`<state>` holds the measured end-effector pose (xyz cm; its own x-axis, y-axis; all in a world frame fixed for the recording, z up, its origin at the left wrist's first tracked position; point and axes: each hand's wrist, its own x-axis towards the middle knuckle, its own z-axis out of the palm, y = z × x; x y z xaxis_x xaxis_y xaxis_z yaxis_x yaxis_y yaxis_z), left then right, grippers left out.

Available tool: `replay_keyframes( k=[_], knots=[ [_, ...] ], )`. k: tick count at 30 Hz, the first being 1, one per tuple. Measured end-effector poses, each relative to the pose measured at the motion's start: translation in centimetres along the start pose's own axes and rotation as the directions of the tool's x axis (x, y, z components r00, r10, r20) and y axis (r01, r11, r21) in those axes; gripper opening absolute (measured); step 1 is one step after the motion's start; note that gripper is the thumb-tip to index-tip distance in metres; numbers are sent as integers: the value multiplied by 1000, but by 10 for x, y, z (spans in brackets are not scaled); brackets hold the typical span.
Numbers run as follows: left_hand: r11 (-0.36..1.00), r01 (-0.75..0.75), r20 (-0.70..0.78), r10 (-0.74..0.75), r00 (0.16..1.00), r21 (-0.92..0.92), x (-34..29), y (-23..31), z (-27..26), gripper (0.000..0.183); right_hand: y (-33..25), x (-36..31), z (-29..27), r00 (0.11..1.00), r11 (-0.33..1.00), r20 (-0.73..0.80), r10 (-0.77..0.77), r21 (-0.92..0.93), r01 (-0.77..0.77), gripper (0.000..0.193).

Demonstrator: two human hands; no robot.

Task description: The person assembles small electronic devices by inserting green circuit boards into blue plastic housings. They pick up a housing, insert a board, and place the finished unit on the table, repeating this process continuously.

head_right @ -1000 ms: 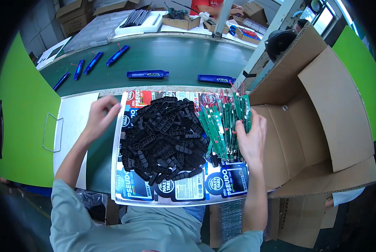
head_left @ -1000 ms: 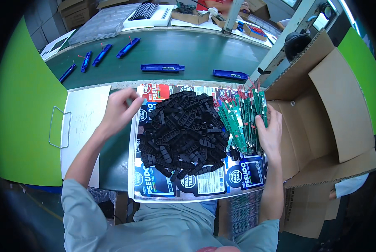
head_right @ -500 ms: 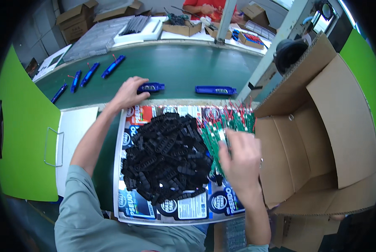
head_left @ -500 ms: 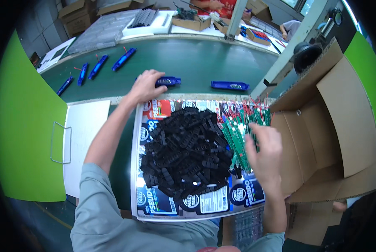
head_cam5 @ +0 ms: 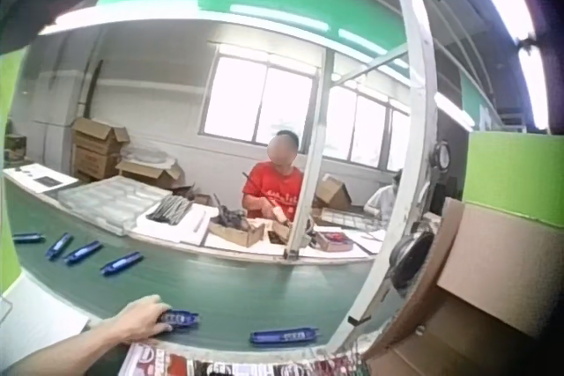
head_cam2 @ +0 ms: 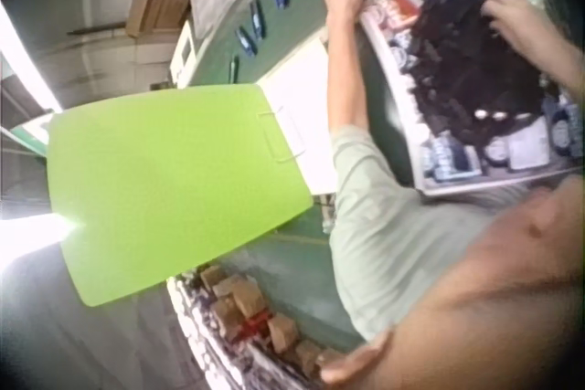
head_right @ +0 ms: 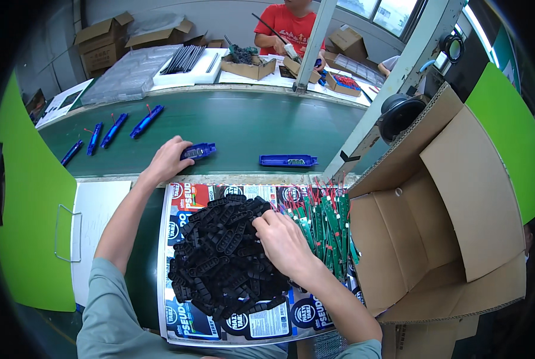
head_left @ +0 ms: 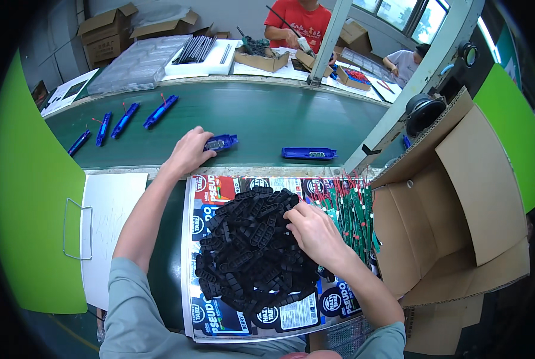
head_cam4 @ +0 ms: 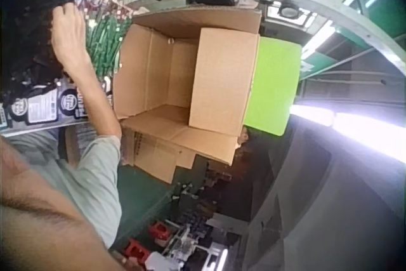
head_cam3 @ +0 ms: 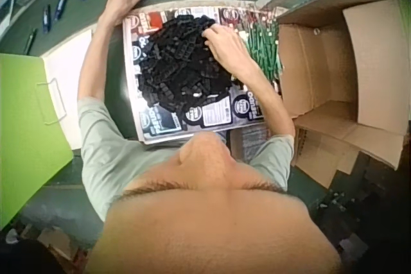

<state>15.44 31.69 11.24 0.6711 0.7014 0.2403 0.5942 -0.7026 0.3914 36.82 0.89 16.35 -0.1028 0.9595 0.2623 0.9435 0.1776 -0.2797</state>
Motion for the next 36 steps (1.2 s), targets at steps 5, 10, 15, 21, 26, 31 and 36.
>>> replay_keyframes(
  k=[5, 10, 15, 21, 26, 31, 36],
  knots=[
    [945, -61, -94, 33, 995, -320, -15, 67, -20, 47, 11, 6, -29, 956, 917, -155, 250, 356, -182, 21],
    [655, -54, 25, 111, 994, -753, -46, 130, -16, 50, 28, 14, -44, 850, 552, -76, 520, 790, -267, 19],
    [516, -37, 63, 175, 982, -856, -62, 151, -6, 50, 16, 17, -50, 817, 503, -113, 565, 832, -232, 16],
    [402, 50, 134, 184, 974, -914, -73, 162, -14, 47, -18, 46, -60, 826, 933, -500, 261, 350, -83, 14],
    [422, 48, 139, 188, 972, -905, -74, 167, -8, 41, -22, 60, -49, 823, 993, -561, 87, -15, -115, 12],
    [324, 72, 103, 80, 991, -943, -75, 173, -7, 34, -31, 58, -45, 831, 971, -556, 31, -181, -157, 12],
    [582, -86, -109, -5, 994, -808, -78, 178, -5, 22, -35, 58, -42, 771, 950, -631, 85, -182, -253, 39]
  ],
)
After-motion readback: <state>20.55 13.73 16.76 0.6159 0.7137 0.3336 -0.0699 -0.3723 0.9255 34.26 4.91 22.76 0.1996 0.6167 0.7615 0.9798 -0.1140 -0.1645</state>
